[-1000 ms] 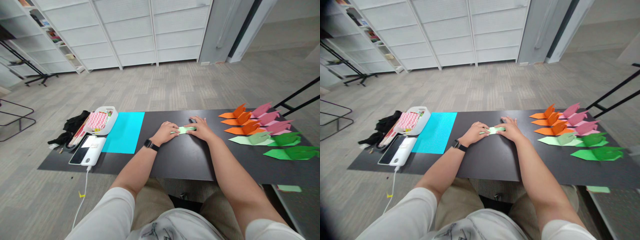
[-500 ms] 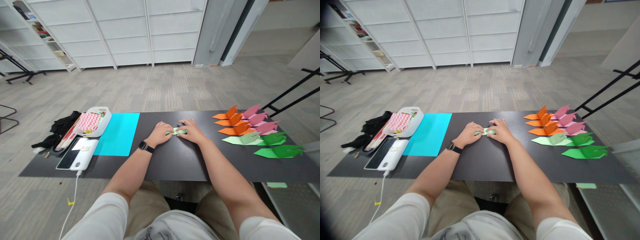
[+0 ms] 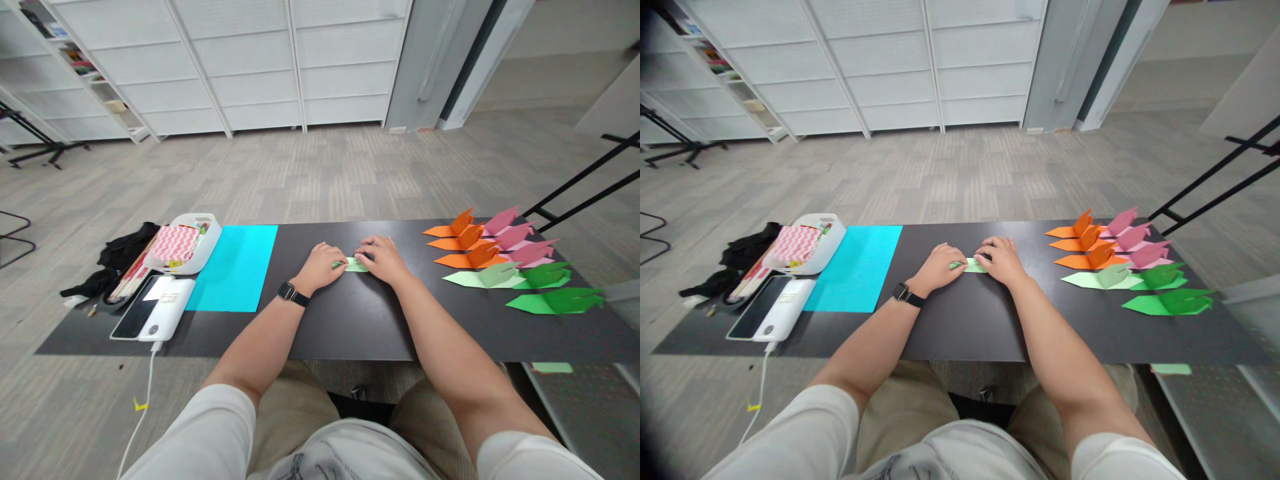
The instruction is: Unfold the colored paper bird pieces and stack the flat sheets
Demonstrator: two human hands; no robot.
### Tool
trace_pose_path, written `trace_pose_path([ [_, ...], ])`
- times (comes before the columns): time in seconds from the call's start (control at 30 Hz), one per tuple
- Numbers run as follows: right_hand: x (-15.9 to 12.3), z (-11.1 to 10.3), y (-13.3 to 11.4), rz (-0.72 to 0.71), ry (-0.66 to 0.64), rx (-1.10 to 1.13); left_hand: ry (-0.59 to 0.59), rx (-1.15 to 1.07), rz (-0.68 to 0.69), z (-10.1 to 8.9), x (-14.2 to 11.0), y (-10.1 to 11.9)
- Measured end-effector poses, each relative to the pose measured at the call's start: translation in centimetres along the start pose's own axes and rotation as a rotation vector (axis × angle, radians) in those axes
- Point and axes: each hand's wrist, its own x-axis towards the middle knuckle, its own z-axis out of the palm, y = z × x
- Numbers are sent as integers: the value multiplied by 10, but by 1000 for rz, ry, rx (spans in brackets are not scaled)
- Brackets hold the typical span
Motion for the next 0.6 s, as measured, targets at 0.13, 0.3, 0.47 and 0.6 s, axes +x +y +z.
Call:
trace_pose_path([
  [0.13,1,4,4,50,-10,-33,3,-8,-16,-1,-1,3],
  [0.3,2,7,2,63,-11,-5,-13,8,-24,-3,0,6],
  [0.47,2,6,-2,65,-20,28,-7,20,-27,-4,-1,8],
  [0.6,2,3,-4,57,-19,70,7,19,-23,-5,-1,7],
])
